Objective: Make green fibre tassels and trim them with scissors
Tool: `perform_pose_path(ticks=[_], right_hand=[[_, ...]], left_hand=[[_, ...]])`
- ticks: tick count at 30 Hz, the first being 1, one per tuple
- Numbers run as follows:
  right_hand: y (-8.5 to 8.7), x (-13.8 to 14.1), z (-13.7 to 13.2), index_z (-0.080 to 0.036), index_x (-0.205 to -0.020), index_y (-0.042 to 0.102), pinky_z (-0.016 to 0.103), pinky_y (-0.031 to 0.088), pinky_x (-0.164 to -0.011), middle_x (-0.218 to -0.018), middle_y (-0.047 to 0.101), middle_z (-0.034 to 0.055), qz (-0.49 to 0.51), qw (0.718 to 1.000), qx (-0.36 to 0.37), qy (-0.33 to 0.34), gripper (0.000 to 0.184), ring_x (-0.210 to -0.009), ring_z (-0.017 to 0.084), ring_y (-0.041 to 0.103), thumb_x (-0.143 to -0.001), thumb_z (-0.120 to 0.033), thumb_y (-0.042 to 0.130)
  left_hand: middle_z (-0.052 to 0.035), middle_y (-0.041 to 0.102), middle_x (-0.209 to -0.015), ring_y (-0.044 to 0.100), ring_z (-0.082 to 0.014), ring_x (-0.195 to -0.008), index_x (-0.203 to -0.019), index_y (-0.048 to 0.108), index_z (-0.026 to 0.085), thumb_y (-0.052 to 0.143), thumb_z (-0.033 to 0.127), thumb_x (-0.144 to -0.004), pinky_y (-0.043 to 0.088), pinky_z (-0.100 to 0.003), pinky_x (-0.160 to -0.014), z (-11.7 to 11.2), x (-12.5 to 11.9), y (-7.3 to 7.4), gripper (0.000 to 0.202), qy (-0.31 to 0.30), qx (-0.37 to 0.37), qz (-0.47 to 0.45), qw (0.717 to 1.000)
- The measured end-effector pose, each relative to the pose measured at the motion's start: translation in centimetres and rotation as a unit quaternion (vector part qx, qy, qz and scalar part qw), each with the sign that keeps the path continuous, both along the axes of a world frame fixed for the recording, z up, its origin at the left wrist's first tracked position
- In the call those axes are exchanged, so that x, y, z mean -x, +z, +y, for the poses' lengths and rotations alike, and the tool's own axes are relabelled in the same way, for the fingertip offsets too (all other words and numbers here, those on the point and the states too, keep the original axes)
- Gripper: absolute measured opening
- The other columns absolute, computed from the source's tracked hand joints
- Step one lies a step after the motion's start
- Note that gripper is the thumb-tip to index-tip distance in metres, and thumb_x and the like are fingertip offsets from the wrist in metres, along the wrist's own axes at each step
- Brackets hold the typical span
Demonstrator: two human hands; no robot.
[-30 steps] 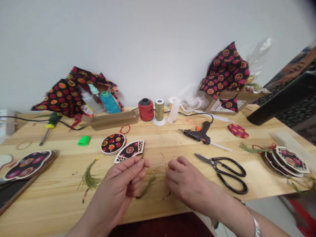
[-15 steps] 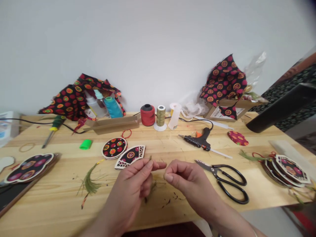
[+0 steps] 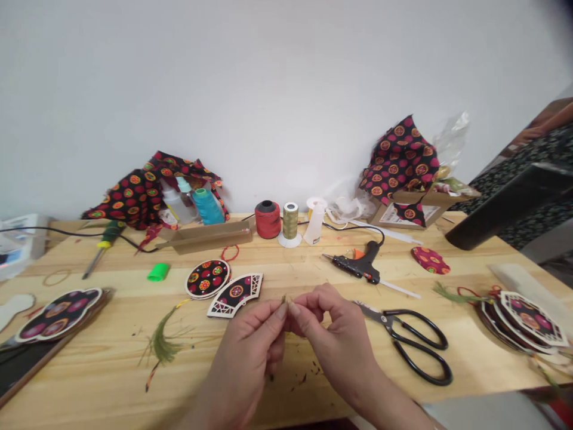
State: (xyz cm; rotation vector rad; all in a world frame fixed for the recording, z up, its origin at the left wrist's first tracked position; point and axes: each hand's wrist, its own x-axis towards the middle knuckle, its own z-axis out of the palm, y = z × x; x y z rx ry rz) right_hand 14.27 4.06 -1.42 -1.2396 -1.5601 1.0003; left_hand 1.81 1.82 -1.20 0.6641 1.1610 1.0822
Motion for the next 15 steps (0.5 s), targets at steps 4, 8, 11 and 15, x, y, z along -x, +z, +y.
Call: perform_pose_path(ticks=[4,8,11,15], right_hand=[[0.24,-0.06,0.16,-0.018,-0.06,0.061,0.027,0.042,-0.064,-0.055,0.059,-0.001,-0.003,1.0,0.017,0.017,0.021,-0.064,0.014,0.052,-0.081,-0.02,0.058],[0.23,-0.11,0.37,-0.017,-0.062,0.063,0.026,0.041,-0.06,-0.06,0.059,0.0,-0.004,0.999,0.032,-0.002,0.017,-0.062,0.014,0.051,-0.077,-0.023,0.061],[0.12,-0.08,0.48,-0.017,-0.063,0.063,0.026,0.042,-0.061,-0.062,0.059,0.0005,-0.002,0.998,0.055,0.005,0.017,-0.062,0.014,0.052,-0.077,-0.025,0.06],[0.13,-0.07,0.52,-0.016,-0.063,0.064,0.027,0.042,-0.062,-0.063,0.059,0.0008,-0.002,0.997,0.074,0.011,0.017,-0.063,0.014,0.052,-0.076,-0.026,0.061]], left_hand=[[0.0033,0.048,-0.054,0.025,-0.0054,-0.043,-0.063,0.061,0.014,0.058,0.03,-0.081,0.019,-0.019,-0.04,-0.02,0.0,0.11,0.024,-0.015,-0.011,0.024,1.0],[0.0039,0.045,-0.053,0.025,-0.0052,-0.043,-0.058,0.056,0.015,0.058,0.031,-0.082,0.017,-0.019,-0.04,0.03,0.11,-0.04,0.029,-0.019,-0.001,0.027,0.999],[0.0049,0.042,-0.053,0.025,-0.0052,-0.044,-0.057,0.052,0.015,0.059,0.031,-0.081,0.017,-0.019,-0.04,0.01,0.19,-0.17,0.03,-0.016,0.004,0.027,1.0],[0.0061,0.04,-0.052,0.025,-0.0051,-0.043,-0.059,0.054,0.015,0.061,0.031,-0.08,0.017,-0.018,-0.04,-0.03,0.25,-0.22,0.027,-0.012,0.003,0.028,1.0]])
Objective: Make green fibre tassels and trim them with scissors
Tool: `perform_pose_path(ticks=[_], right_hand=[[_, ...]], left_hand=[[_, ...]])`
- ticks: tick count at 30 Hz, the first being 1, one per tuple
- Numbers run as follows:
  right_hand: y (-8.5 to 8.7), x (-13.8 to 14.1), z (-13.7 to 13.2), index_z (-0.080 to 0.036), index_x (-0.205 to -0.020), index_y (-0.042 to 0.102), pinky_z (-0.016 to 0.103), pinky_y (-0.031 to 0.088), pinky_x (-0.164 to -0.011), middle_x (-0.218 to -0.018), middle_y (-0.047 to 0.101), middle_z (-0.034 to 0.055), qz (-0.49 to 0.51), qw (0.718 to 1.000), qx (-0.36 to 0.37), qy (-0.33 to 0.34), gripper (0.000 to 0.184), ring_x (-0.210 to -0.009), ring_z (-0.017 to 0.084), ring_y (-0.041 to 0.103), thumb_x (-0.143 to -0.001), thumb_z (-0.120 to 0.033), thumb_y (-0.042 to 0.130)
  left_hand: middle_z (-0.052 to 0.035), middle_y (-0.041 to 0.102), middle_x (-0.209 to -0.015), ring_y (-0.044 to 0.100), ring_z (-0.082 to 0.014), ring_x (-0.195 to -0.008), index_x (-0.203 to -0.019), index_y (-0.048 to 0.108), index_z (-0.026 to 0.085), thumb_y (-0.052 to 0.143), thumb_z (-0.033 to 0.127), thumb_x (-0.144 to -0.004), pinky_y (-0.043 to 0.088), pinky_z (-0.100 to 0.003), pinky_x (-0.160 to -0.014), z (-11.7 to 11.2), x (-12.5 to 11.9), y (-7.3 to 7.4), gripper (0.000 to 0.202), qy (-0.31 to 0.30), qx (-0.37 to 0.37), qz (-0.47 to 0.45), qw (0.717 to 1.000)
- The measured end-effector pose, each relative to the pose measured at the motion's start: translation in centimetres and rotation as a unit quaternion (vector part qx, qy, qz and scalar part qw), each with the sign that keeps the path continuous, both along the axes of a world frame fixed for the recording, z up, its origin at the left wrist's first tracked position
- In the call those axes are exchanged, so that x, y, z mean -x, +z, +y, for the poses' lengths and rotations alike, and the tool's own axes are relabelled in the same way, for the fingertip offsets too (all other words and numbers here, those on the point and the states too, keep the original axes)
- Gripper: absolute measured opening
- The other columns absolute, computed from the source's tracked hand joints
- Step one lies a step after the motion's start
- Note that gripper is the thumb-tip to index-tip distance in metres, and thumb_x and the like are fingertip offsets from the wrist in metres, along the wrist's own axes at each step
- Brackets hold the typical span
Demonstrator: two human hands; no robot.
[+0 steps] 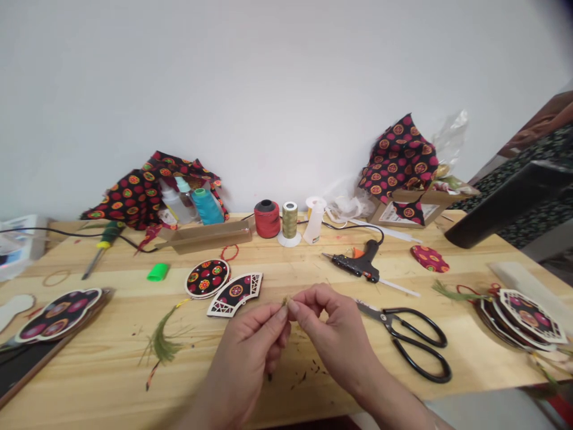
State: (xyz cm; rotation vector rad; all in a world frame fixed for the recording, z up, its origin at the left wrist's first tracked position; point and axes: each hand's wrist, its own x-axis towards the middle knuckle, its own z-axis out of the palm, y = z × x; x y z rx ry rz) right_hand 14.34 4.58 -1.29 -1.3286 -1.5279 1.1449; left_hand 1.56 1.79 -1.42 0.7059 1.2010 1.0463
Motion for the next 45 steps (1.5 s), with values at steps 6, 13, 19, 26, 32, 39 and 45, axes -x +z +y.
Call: perform_pose_path(ticks=[6,13,19,26,32,39,45], right_hand=[[0.1,-0.7,0.8,-0.016,-0.082,0.071,0.029,0.045,-0.072,-0.075,0.069,0.0019,0.114,0.988,0.099,0.03,0.016,-0.072,0.015,0.059,-0.075,-0.029,0.065],[-0.5,-1.7,1.7,-0.017,-0.08,0.075,0.026,0.044,-0.071,-0.064,0.069,-0.001,0.253,0.93,0.234,0.129,0.022,-0.061,0.01,0.057,-0.061,-0.027,0.078],[-0.9,-2.0,2.0,-0.016,-0.073,0.075,0.025,0.043,-0.061,-0.057,0.066,-0.0009,0.299,0.899,0.264,0.182,0.021,-0.054,0.009,0.055,-0.055,-0.025,0.081],[-0.5,-1.8,1.7,-0.012,-0.061,0.069,0.023,0.036,-0.057,-0.051,0.06,-0.0031,0.28,0.911,0.252,0.17,0.019,-0.051,0.007,0.05,-0.059,-0.028,0.079],[-0.5,-1.6,1.6,-0.012,-0.058,0.064,0.024,0.037,-0.059,-0.051,0.059,-0.0032,0.281,0.919,0.236,0.145,0.023,-0.051,0.008,0.049,-0.062,-0.03,0.077],[-0.8,-1.4,1.6,-0.013,-0.058,0.06,0.024,0.037,-0.059,-0.052,0.059,-0.0026,0.292,0.919,0.222,0.142,0.021,-0.051,0.01,0.052,-0.066,-0.028,0.073],[-0.7,-1.3,1.4,-0.013,-0.058,0.062,0.024,0.037,-0.059,-0.053,0.06,-0.0017,0.285,0.924,0.218,0.131,0.02,-0.052,0.009,0.05,-0.065,-0.027,0.074]], left_hand=[[0.0057,0.042,-0.051,0.026,-0.0047,-0.042,-0.061,0.062,0.014,0.066,0.032,-0.075,0.017,-0.019,-0.039,0.0,0.0,0.0,0.023,-0.001,0.004,-0.006,1.0],[0.007,0.037,-0.049,0.021,-0.0048,-0.042,-0.057,0.057,0.014,0.064,0.035,-0.077,0.014,-0.02,-0.039,0.0,0.0,0.1,0.029,-0.055,0.013,-0.018,0.998],[0.006,0.038,-0.047,0.024,-0.006,-0.042,-0.058,0.062,0.014,0.063,0.033,-0.078,0.014,-0.023,-0.04,-0.3,0.2,0.0,0.027,-0.095,0.013,-0.003,0.995],[0.0039,0.044,-0.05,0.026,-0.0053,-0.043,-0.067,0.069,0.013,0.065,0.029,-0.076,0.014,-0.021,-0.04,-0.6,0.4,0.1,0.019,-0.086,0.04,-0.052,0.994],[-0.0013,0.053,-0.058,0.024,-0.0045,-0.045,-0.068,0.07,0.011,0.056,0.022,-0.08,0.014,-0.019,-0.042,-0.3,0.5,0.2,0.021,-0.049,0.084,-0.173,0.98],[-0.0003,0.051,-0.06,0.02,-0.0049,-0.047,-0.073,0.069,0.009,0.055,0.019,-0.083,0.015,-0.019,-0.043,-0.4,0.6,0.2,0.02,-0.077,0.065,-0.168,0.981],[0.0026,0.046,-0.056,0.022,-0.0047,-0.046,-0.067,0.068,0.011,0.058,0.023,-0.084,0.015,-0.02,-0.042,-0.6,0.7,-0.2,0.023,-0.092,0.042,-0.131,0.986]])
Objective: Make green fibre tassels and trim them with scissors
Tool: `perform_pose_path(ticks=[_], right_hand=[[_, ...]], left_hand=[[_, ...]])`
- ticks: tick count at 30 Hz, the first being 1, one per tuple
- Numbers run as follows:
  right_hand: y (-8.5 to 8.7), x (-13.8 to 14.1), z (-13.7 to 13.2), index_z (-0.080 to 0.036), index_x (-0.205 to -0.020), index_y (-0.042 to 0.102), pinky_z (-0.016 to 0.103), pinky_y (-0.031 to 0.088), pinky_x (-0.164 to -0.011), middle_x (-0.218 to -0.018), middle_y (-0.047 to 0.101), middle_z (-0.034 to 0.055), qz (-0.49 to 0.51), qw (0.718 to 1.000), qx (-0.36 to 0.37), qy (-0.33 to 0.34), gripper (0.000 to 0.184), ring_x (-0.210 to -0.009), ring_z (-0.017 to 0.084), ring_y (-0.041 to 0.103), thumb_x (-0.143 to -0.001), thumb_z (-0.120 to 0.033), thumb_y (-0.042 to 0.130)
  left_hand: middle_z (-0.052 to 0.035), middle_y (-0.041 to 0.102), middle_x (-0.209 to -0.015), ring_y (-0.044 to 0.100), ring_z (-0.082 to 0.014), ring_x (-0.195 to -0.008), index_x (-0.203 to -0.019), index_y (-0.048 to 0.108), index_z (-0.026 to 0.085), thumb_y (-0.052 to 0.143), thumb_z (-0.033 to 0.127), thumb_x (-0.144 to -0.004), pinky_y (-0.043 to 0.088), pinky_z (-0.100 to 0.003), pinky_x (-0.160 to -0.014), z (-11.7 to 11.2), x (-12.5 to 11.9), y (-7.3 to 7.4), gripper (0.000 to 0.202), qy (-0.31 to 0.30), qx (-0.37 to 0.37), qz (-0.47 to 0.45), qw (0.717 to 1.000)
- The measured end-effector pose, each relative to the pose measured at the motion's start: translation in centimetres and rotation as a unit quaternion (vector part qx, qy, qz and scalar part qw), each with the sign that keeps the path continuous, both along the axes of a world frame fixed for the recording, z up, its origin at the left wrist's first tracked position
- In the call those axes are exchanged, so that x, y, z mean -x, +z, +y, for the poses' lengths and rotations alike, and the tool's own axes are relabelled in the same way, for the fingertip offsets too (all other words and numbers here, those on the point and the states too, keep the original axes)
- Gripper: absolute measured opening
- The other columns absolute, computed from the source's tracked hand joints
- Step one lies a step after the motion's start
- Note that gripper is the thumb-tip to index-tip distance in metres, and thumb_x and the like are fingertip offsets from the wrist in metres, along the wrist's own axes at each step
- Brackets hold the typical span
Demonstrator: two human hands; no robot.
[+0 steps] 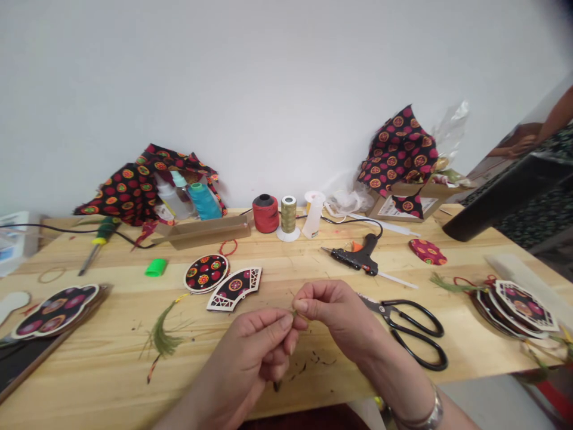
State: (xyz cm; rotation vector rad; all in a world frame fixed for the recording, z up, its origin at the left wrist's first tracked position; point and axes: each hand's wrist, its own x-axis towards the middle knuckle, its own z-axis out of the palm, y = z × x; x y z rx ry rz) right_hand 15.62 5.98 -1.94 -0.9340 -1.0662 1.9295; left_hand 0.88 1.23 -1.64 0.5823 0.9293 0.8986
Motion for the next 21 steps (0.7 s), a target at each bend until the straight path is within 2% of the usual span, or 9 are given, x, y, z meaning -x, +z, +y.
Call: perform_pose_path(ticks=[4,7,10,13,15,17,19,21], right_hand=[[0.0,0.0,0.0,-0.013,-0.06,0.065,0.025,0.037,-0.061,-0.055,0.059,-0.0018,-0.015,1.0,-0.011,-0.008,0.018,-0.054,0.009,0.048,-0.066,-0.029,0.073],[0.0,-0.3,0.1,-0.016,-0.075,0.07,0.025,0.037,-0.064,-0.063,0.06,-0.0023,-0.064,0.993,-0.057,-0.08,0.013,-0.06,0.01,0.048,-0.07,-0.029,0.069],[0.0,-0.7,0.0,-0.018,-0.076,0.068,0.026,0.038,-0.065,-0.07,0.06,-0.0016,-0.12,0.972,-0.152,-0.134,0.008,-0.065,0.011,0.049,-0.074,-0.026,0.066],[0.2,-1.0,-0.5,-0.018,-0.069,0.065,0.026,0.038,-0.067,-0.07,0.056,-0.0012,-0.169,0.939,-0.268,-0.137,0.006,-0.069,0.013,0.049,-0.075,-0.019,0.065],[0.4,-0.9,-0.8,-0.018,-0.069,0.065,0.027,0.038,-0.069,-0.071,0.056,-0.0008,-0.191,0.922,-0.309,-0.136,0.006,-0.072,0.013,0.051,-0.074,-0.015,0.064],[0.4,-0.8,-1.1,-0.018,-0.074,0.065,0.027,0.038,-0.068,-0.07,0.056,-0.0013,-0.211,0.924,-0.286,-0.142,0.005,-0.07,0.013,0.05,-0.071,-0.014,0.066],[0.2,-0.7,-1.2,-0.018,-0.082,0.067,0.027,0.038,-0.063,-0.066,0.055,-0.0024,-0.201,0.952,-0.198,-0.121,0.014,-0.064,0.012,0.049,-0.068,-0.019,0.07],[0.0,-0.6,-1.1,-0.017,-0.088,0.069,0.026,0.039,-0.061,-0.064,0.055,-0.0032,-0.158,0.98,-0.102,-0.07,0.024,-0.06,0.011,0.048,-0.065,-0.024,0.073]], left_hand=[[0.0031,0.046,-0.055,0.021,-0.0046,-0.045,-0.069,0.069,0.011,0.058,0.023,-0.084,0.014,-0.021,-0.042,0.0,0.0,0.0,0.022,0.01,-0.001,0.01,1.0],[0.0034,0.046,-0.055,0.021,-0.0048,-0.045,-0.072,0.07,0.011,0.059,0.024,-0.083,0.014,-0.021,-0.043,0.1,-0.1,0.2,0.02,0.02,0.001,0.018,1.0],[0.0035,0.046,-0.054,0.022,-0.0049,-0.045,-0.073,0.071,0.011,0.061,0.025,-0.081,0.014,-0.021,-0.043,0.1,-0.2,0.2,0.019,0.028,-0.001,0.029,0.999],[0.0027,0.046,-0.056,0.023,-0.0049,-0.045,-0.067,0.069,0.011,0.062,0.027,-0.08,0.015,-0.021,-0.043,0.0,-0.2,0.3,0.021,0.031,-0.006,0.047,0.998],[0.0025,0.047,-0.056,0.024,-0.0051,-0.046,-0.064,0.067,0.011,0.063,0.028,-0.079,0.015,-0.021,-0.043,0.0,-0.2,0.4,0.023,0.028,-0.008,0.058,0.998],[0.0028,0.046,-0.057,0.024,-0.0055,-0.047,-0.065,0.066,0.012,0.062,0.028,-0.08,0.016,-0.021,-0.043,0.0,-0.3,0.5,0.023,0.028,-0.011,0.068,0.997],[0.0031,0.046,-0.057,0.024,-0.0057,-0.047,-0.066,0.066,0.012,0.061,0.029,-0.08,0.016,-0.02,-0.043,0.0,-0.3,0.5,0.023,0.026,-0.017,0.07,0.997],[0.0035,0.046,-0.056,0.023,-0.0058,-0.047,-0.063,0.064,0.013,0.061,0.03,-0.08,0.017,-0.02,-0.043,0.0,-0.3,0.5,0.024,0.028,-0.021,0.068,0.997]])
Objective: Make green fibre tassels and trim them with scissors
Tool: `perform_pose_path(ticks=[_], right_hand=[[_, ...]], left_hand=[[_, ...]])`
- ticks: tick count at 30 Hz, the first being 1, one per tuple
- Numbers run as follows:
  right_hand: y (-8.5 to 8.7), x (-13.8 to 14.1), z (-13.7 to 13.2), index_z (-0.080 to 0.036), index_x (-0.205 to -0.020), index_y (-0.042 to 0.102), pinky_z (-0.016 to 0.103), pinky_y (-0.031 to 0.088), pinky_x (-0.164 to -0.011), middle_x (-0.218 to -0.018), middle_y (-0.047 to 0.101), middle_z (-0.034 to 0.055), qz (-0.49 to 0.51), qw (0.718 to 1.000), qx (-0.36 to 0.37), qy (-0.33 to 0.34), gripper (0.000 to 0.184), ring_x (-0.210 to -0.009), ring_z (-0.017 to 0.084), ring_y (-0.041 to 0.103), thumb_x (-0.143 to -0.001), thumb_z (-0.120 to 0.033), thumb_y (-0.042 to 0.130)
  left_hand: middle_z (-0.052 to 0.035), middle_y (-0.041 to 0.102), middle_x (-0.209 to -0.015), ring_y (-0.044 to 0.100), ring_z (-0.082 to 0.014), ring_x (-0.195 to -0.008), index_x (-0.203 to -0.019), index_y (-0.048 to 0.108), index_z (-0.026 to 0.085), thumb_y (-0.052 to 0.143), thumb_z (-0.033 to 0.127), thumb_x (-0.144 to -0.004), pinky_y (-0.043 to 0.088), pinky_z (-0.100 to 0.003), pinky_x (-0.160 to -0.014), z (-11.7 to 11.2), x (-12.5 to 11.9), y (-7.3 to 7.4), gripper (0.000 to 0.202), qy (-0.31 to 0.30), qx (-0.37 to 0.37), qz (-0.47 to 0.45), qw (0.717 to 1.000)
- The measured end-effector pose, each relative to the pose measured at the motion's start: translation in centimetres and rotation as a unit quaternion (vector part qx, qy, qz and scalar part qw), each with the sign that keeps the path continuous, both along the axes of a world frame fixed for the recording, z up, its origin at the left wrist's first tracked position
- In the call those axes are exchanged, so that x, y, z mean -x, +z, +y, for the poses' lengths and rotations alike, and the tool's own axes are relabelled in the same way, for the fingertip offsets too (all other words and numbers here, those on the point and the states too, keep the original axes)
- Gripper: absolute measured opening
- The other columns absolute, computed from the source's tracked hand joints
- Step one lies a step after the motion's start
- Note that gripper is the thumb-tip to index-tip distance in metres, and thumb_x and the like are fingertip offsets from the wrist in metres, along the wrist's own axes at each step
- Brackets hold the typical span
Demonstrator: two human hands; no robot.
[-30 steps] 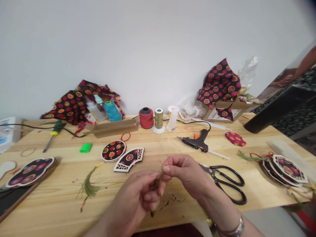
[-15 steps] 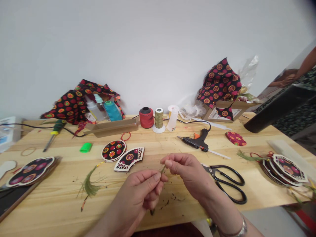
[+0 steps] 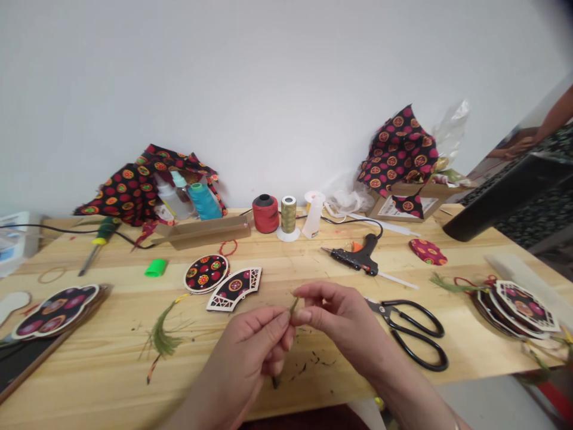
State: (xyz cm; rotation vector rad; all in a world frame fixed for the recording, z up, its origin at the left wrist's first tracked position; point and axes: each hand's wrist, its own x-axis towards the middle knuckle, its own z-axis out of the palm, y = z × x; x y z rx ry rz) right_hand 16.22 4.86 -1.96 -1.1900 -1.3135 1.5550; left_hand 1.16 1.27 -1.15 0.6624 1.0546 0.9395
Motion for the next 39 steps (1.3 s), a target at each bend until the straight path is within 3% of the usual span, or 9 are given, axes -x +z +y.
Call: perform_pose_path(ticks=[2,4,12,19,28,35,39], right_hand=[[-0.2,0.0,0.1,-0.016,-0.088,0.072,0.026,0.04,-0.064,-0.066,0.058,-0.002,0.045,0.997,0.05,0.045,0.026,-0.064,0.011,0.051,-0.065,-0.026,0.075],[-0.4,0.0,0.2,-0.017,-0.085,0.074,0.027,0.041,-0.069,-0.07,0.061,-0.0004,0.066,0.995,0.047,0.057,0.022,-0.069,0.012,0.054,-0.065,-0.027,0.075],[0.0,0.3,0.0,-0.018,-0.068,0.074,0.025,0.043,-0.064,-0.066,0.061,-0.0001,0.068,0.997,-0.011,0.019,0.003,-0.064,0.012,0.056,-0.066,-0.02,0.073],[0.6,0.4,-0.1,-0.016,-0.056,0.061,0.025,0.04,-0.061,-0.061,0.055,-0.0013,-0.004,0.998,-0.069,-0.01,0.014,-0.061,0.012,0.05,-0.069,-0.018,0.066],[1.5,-0.3,1.0,-0.017,-0.06,0.057,0.025,0.037,-0.059,-0.059,0.051,-0.0033,-0.012,0.997,-0.066,-0.035,0.016,-0.058,0.011,0.045,-0.071,-0.027,0.064],[1.8,-1.4,2.0,-0.017,-0.062,0.057,0.025,0.032,-0.055,-0.06,0.05,-0.0024,-0.022,0.993,-0.092,-0.069,0.021,-0.057,0.011,0.039,-0.074,-0.033,0.063],[2.1,-2.1,2.6,-0.017,-0.062,0.055,0.024,0.027,-0.051,-0.055,0.042,-0.0051,-0.027,0.989,-0.11,-0.095,0.021,-0.052,0.008,0.031,-0.075,-0.032,0.062]], left_hand=[[0.004,0.045,-0.055,0.023,-0.0058,-0.046,-0.06,0.062,0.013,0.062,0.031,-0.08,0.017,-0.02,-0.043,0.0,0.0,-0.1,0.026,-0.001,-0.004,-0.002,1.0],[0.0041,0.045,-0.054,0.023,-0.0058,-0.046,-0.06,0.061,0.013,0.061,0.031,-0.08,0.017,-0.02,-0.043,-0.1,0.0,-0.2,0.027,-0.006,-0.006,0.003,1.0],[0.0043,0.043,-0.053,0.023,-0.0056,-0.045,-0.057,0.059,0.013,0.06,0.031,-0.08,0.017,-0.021,-0.043,-0.3,0.0,-0.3,0.029,-0.019,-0.01,0.011,1.0],[0.0008,0.052,-0.061,0.037,-0.0087,-0.051,-0.068,0.066,0.015,0.058,0.03,-0.082,0.026,-0.022,-0.046,0.0,0.0,-0.3,0.022,-0.039,-0.038,0.033,0.998],[-0.0008,0.065,-0.067,0.055,-0.0174,-0.076,-0.063,0.069,0.02,0.06,0.03,-0.081,0.037,-0.024,-0.07,0.2,0.3,-0.5,0.023,-0.024,-0.096,0.173,0.98],[-0.0015,0.07,-0.068,0.061,-0.0235,-0.084,-0.056,0.068,0.022,0.061,0.031,-0.079,0.039,-0.027,-0.077,0.5,0.5,-0.1,0.025,-0.044,-0.124,0.234,0.963],[-0.001,0.07,-0.067,0.062,-0.0228,-0.082,-0.056,0.068,0.023,0.06,0.031,-0.08,0.039,-0.026,-0.078,0.6,0.5,-0.2,0.026,-0.046,-0.121,0.251,0.959]])
